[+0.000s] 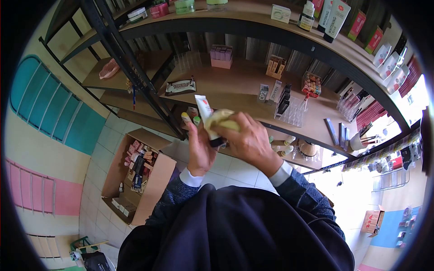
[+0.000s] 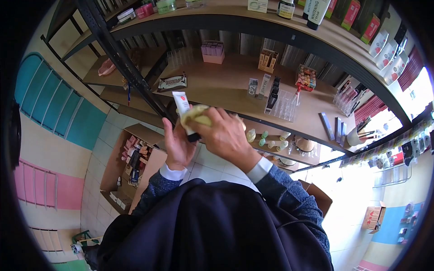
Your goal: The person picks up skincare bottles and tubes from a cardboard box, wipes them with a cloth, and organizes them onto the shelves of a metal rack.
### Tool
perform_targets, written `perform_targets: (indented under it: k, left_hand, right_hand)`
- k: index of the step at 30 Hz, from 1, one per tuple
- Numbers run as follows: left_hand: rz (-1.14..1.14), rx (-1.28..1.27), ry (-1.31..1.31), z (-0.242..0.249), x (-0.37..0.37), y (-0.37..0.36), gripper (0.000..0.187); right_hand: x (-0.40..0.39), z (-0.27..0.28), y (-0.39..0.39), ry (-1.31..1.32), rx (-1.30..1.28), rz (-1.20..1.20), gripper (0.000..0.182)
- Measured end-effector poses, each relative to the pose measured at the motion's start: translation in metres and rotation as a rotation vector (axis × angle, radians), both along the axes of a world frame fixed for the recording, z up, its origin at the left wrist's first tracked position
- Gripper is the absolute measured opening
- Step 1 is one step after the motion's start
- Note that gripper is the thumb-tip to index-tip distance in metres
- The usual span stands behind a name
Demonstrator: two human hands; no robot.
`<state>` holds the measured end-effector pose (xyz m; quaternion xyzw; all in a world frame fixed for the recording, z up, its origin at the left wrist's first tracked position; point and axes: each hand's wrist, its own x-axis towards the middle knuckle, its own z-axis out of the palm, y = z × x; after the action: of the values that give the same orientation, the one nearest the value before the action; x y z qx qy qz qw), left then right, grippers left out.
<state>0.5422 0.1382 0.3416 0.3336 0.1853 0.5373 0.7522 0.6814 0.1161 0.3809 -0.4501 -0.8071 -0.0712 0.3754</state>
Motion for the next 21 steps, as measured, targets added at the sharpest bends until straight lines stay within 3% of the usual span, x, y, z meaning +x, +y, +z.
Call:
perform_targets:
  k: [2, 8, 12, 14, 16, 21]
  left_hand:
    - [-0.069, 0.026, -0.045, -0.002, 0.001, -0.001, 0.078]
    - [0.034, -0.026, 0.001, 0.016, -0.008, -0.002, 0.081]
    - [-0.137, 0.033, -0.084, -0.003, -0.004, -0.001, 0.081]
    - [-0.128, 0.044, -0.093, 0.003, -0.007, -0.001, 0.080]
    - [0.037, -0.093, -0.043, 0.017, -0.007, -0.006, 0.080]
    - [0.002, 0.007, -0.023, -0.005, -0.004, -0.007, 0.081]
  right_hand:
    - [-0.003, 0.004, 0.001, -0.014, 0.004, -0.063, 0.038]
    - [-0.001, -0.011, -0.010, -0.027, 0.009, 0.055, 0.031]
    - [-0.001, 0.007, -0.001, -0.012, 0.015, -0.069, 0.034]
    - [-0.002, -0.003, -0.002, -0.044, 0.027, -0.019, 0.034]
    - [-0.002, -0.009, -0.011, -0.088, 0.070, 0.028, 0.033]
    - [-0.003, 0.001, -0.011, -0.072, -0.032, -0.067, 0.034]
